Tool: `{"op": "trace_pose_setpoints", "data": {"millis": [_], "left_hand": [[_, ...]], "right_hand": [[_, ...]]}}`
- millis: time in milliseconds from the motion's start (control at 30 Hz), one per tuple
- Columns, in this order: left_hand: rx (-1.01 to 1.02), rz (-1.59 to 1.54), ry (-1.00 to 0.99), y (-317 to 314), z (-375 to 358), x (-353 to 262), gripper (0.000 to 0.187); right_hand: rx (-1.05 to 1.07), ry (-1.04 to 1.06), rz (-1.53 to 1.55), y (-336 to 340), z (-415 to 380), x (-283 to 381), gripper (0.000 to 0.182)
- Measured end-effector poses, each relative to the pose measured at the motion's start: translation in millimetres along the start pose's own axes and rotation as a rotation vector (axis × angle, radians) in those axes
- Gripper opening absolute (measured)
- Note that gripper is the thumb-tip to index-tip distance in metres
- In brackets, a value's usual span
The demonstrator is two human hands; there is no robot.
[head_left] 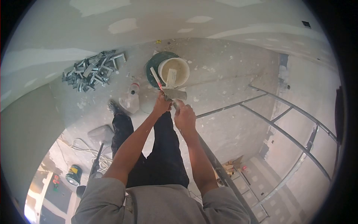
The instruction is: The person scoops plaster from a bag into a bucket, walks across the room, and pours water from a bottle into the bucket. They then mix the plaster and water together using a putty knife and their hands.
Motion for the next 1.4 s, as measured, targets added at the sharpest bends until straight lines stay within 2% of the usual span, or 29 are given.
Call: {"op": "trace_pose_setpoints", "data": {"millis": [33, 100, 200, 333, 400, 433, 500, 600, 667, 733, 900, 967, 1033, 1100, 1133, 1200, 1333, 1400], "left_hand": [[0.001, 0.0, -0.001, -0.4, 3.7, 2.5, 0.055], [-0.129, 0.282, -0.036, -0.6, 5.3, -1.3, 0.047], [-0.205, 0.387, -0.05, -5.1, -3.9, -9.0, 0.04], [-0.224, 0.382, -0.096, -1.2, -4.6, 17.8, 0.04], [-0.199, 0.701, -0.297, 3.0, -3.0, 41.4, 0.042], [-0.197, 0.702, -0.296, -0.6, -9.7, 31.5, 0.042], [-0.206, 0.538, -0.224, -7.6, -20.4, 19.4, 0.026], [-0.201, 0.382, -0.116, -14.0, -23.4, 10.0, 0.028], [-0.207, 0.367, -0.132, -13.0, -19.7, 5.7, 0.028], [-0.213, 0.351, -0.148, -13.4, -16.2, 2.4, 0.029], [-0.253, 0.442, -0.23, -9.1, -13.6, -7.0, 0.031], [-0.209, 0.528, -0.292, 0.2, -12.1, 12.7, 0.034], [-0.162, 0.62, -0.368, 2.6, -16.1, -0.4, 0.036], [-0.161, 0.502, -0.063, 9.5, -26.4, -8.3, 0.039], [-0.159, 0.5, -0.061, 10.4, -36.3, -15.1, 0.039], [-0.227, 0.742, -0.07, 13.1, -50.6, -38.2, 0.042], [-0.24, 0.756, -0.093, 9.2, -74.4, -74.6, 0.04], [-0.216, 0.822, -0.119, 0.3, -69.1, -78.1, 0.041]], "right_hand": [[0.015, 0.003, 0.024, -3.1, -1.1, 2.7, 0.036], [-0.01, 0.0, 0.039, -5.9, 8.3, 4.0, 0.035], [0.002, -0.048, 0.026, -5.1, 30.1, 4.3, 0.033], [0.021, -0.003, 0.036, 2.4, 63.3, -1.0, 0.032], [0.046, 0.007, 0.002, 3.6, 85.0, -2.0, 0.032], [0.026, -0.022, 0.009, 2.8, 98.0, -4.4, 0.032], [0.005, -0.058, 0.017, 5.1, 102.1, -7.7, 0.032], [0.011, -0.075, 0.05, 18.7, 93.0, -6.0, 0.033], [-0.045, -0.102, 0.04, 15.6, 62.9, -7.3, 0.034], [-0.004, -0.105, 0.035, 14.6, 33.1, 1.6, 0.035], [0.022, -0.11, 0.011, -5.6, 38.9, 1.9, 0.038], [-0.098, -0.06, -0.021, -4.4, 73.4, -13.2, 0.038], [-0.108, -0.09, -0.013, 10.1, 83.5, -18.1, 0.039], [-0.165, -0.096, -0.033, 19.3, 75.8, -20.9, 0.043], [-0.163, -0.1, -0.034, 18.9, 68.5, -24.0, 0.043], [-0.261, -0.024, -0.151, 25.5, 60.2, -25.5, 0.046], [-0.295, 0.059, -0.172, 13.6, 62.1, -38.1, 0.056], [-0.282, 0.046, 0.018, 6.4, 62.6, -39.3, 0.063]]}}
Point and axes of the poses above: each hand's wrist, its own z-axis towards the middle knuckle, its own y-axis out of the back of the hand, x = y × z, the point moved 3 cm from there along z, towards the middle knuckle, and after that the axes turned 15 degrees about x, right-handed, at the moved point
